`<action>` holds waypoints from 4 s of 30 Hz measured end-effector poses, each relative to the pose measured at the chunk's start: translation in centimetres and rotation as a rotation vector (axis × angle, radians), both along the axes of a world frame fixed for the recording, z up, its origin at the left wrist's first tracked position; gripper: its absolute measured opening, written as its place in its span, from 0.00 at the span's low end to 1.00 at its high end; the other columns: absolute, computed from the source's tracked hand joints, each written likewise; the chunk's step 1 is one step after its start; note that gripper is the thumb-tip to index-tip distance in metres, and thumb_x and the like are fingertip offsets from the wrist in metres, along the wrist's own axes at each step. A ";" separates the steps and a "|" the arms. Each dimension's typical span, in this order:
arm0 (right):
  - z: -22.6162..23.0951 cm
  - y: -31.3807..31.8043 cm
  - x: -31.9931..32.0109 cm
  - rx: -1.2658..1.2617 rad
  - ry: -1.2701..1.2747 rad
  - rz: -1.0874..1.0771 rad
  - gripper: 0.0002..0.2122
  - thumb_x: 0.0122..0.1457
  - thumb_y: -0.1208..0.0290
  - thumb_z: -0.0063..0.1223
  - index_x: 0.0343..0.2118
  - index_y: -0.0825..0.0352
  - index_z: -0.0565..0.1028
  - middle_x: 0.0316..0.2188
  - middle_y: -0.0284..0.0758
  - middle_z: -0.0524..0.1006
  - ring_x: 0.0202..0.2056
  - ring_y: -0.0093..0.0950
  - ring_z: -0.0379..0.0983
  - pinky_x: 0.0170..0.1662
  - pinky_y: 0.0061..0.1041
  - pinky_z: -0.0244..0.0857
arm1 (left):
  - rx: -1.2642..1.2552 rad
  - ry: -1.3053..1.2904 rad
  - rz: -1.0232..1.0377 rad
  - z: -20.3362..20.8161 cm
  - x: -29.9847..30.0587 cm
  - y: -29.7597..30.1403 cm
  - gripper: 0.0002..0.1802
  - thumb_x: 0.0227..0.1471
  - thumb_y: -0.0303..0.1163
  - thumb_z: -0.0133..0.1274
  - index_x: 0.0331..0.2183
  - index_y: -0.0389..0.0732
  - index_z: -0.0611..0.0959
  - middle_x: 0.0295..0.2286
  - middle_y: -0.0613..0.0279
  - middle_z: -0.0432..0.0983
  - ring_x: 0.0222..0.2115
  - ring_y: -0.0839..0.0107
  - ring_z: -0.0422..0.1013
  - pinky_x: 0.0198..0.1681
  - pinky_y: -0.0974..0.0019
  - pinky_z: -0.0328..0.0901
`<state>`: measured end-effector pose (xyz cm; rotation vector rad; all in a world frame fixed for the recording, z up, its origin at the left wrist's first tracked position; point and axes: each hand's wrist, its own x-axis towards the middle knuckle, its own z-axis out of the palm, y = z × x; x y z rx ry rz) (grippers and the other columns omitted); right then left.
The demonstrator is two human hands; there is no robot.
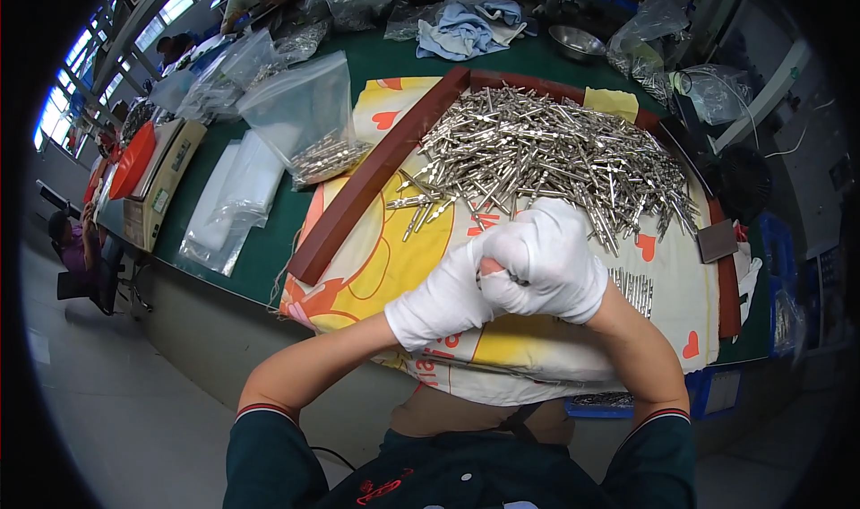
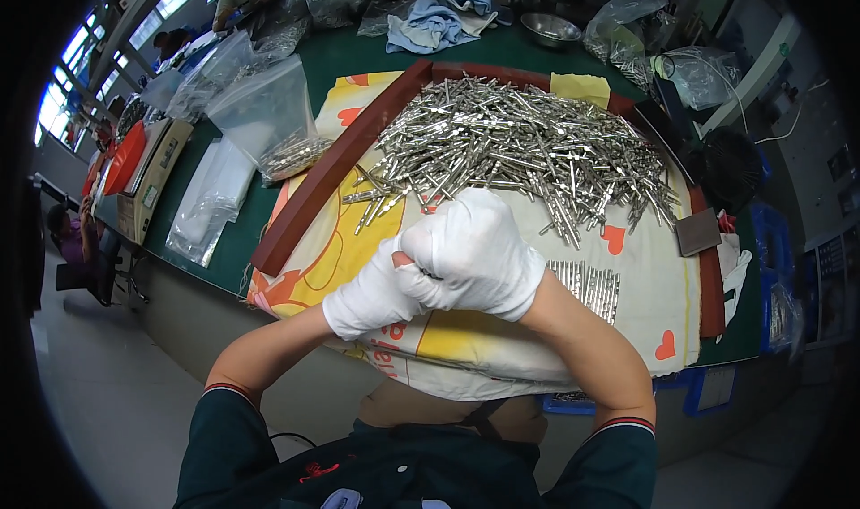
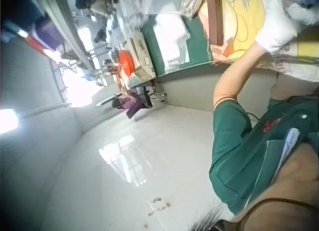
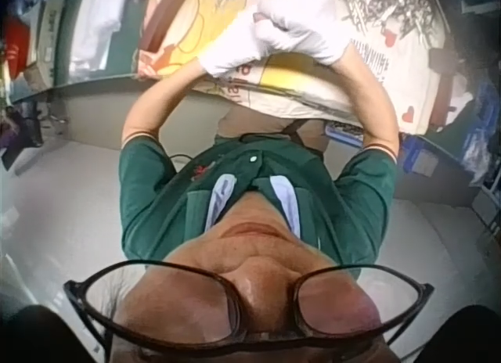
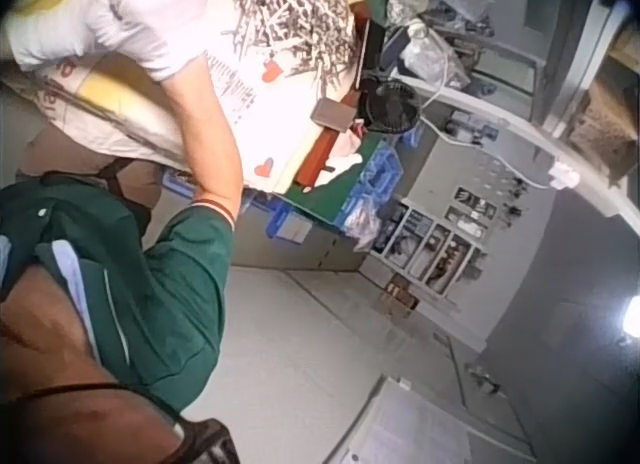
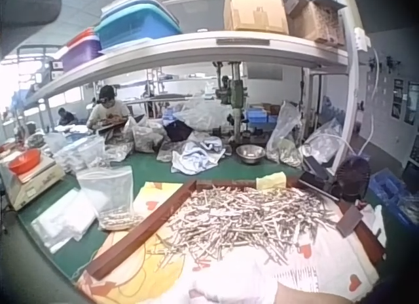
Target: Sorting, aligning, and packaging small metal pins into plastic bags at a workbench.
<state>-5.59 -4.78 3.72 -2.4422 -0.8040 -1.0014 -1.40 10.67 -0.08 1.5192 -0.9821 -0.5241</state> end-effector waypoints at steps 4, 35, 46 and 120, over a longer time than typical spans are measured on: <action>0.9 -2.1 0.7 0.163 0.194 -0.032 0.10 0.47 0.68 0.54 0.13 0.62 0.71 0.10 0.36 0.69 0.14 0.35 0.69 0.18 0.30 0.62 | 0.350 0.570 -0.182 2.9 1.2 -2.2 0.16 0.43 0.25 0.57 0.38 0.37 0.73 0.32 0.65 0.73 0.33 0.81 0.68 0.35 0.73 0.65; -1.9 -1.6 0.2 1.404 1.185 0.055 0.11 0.62 0.61 0.50 0.33 0.64 0.73 0.22 0.28 0.76 0.17 0.16 0.69 0.19 0.12 0.53 | 0.098 0.893 -0.194 -0.4 4.2 -3.7 0.12 0.50 0.23 0.51 0.40 0.40 0.73 0.24 0.65 0.71 0.16 0.79 0.66 0.15 0.78 0.57; -3.7 -2.7 0.5 1.374 1.229 -0.021 0.08 0.62 0.61 0.51 0.35 0.60 0.72 0.24 0.21 0.71 0.20 0.10 0.58 0.23 0.12 0.51 | 0.120 0.885 -0.261 -0.4 4.4 -3.3 0.04 0.56 0.30 0.46 0.30 0.42 0.73 0.14 0.72 0.62 0.13 0.84 0.55 0.16 0.77 0.48; -3.8 -0.3 0.4 1.492 0.952 -0.068 0.08 0.59 0.67 0.53 0.38 0.65 0.74 0.30 0.27 0.77 0.27 0.15 0.71 0.27 0.15 0.64 | 0.160 0.899 -0.243 -0.9 4.5 -3.3 0.06 0.56 0.30 0.49 0.37 0.43 0.72 0.17 0.68 0.68 0.14 0.82 0.62 0.17 0.79 0.55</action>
